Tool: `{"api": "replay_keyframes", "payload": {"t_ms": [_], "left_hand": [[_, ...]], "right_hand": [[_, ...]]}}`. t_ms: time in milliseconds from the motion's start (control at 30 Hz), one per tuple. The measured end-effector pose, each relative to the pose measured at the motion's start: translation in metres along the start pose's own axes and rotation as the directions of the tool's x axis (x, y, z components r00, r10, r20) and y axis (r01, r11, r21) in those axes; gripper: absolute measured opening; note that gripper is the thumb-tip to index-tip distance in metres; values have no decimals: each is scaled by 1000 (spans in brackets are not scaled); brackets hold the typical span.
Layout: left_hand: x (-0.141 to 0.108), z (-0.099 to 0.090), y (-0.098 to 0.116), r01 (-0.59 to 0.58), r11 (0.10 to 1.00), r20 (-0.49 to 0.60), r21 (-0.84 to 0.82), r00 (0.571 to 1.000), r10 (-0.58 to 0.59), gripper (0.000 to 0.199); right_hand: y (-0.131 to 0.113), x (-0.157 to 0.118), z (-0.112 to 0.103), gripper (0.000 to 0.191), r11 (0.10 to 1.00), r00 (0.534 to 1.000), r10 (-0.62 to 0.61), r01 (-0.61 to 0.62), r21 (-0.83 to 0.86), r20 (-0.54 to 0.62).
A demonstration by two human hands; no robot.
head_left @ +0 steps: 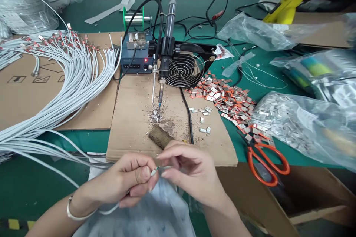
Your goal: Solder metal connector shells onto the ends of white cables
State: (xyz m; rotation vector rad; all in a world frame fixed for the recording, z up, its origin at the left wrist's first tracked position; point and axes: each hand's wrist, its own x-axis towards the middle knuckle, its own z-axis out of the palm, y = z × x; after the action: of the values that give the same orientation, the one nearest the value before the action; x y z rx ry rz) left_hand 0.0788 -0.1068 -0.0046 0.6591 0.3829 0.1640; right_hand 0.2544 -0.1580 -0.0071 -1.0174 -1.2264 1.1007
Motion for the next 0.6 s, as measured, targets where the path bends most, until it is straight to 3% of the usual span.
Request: {"api": "replay_keyframes", "payload": {"t_ms": [200,300,367,500,600], "left_hand": [[5,0,0,75,997,18,-16,997,-74,32],[5,-2,-3,102,993,38,-59,994,-100,30],[6,-3,-6,121,988,85,-99,990,-112,30],[7,-4,-14,118,979,159,-168,983,-91,33],[4,-5,-12,79,991,110,-107,992,-67,34]], "right_hand": [[-11,7,-1,7,987,993,5,15,-162,121],[-9,7,0,8,988,987,-54,76,-136,154],[-4,5,5,10,989,984,-132,140,-54,123],[1,-2,22,9,971,969,-236,238,26,-68],[-6,-3,15,9,963,969,-249,248,-104,13]]}}
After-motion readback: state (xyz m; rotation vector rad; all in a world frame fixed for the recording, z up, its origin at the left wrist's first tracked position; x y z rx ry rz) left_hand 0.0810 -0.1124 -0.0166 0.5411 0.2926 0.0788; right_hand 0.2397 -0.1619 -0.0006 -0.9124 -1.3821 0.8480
